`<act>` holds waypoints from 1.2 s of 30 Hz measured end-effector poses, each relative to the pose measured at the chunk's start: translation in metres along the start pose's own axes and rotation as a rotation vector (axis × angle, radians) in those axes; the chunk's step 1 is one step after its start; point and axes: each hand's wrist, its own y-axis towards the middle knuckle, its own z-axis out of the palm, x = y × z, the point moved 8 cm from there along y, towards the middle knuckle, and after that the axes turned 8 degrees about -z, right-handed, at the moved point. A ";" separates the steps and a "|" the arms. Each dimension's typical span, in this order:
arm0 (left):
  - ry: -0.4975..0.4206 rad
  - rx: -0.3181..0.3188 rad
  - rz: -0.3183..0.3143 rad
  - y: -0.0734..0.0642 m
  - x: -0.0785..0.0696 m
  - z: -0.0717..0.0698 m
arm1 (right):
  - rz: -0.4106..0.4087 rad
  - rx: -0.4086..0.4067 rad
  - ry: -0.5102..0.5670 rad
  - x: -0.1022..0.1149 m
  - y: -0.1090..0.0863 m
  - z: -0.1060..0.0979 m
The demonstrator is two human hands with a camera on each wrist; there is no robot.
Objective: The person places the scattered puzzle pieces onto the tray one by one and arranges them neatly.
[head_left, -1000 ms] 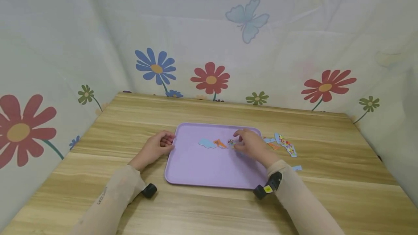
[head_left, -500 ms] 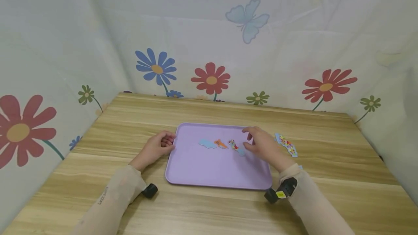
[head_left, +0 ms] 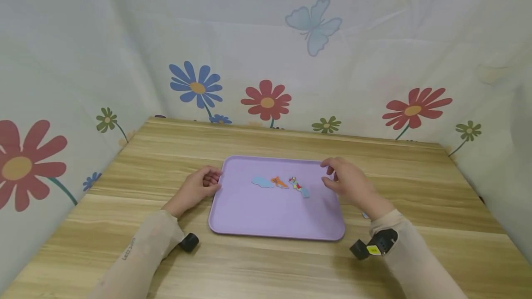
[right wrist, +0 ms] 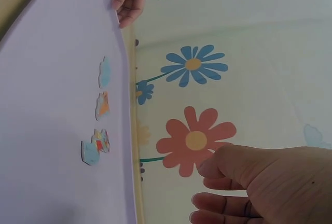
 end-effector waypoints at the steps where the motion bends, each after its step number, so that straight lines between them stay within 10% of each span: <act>1: 0.002 0.000 0.000 0.000 0.000 0.000 | -0.003 -0.006 -0.001 0.000 -0.001 -0.002; 36: -0.007 0.012 0.002 0.000 0.001 -0.001 | -0.081 0.029 -0.005 -0.027 -0.051 -0.008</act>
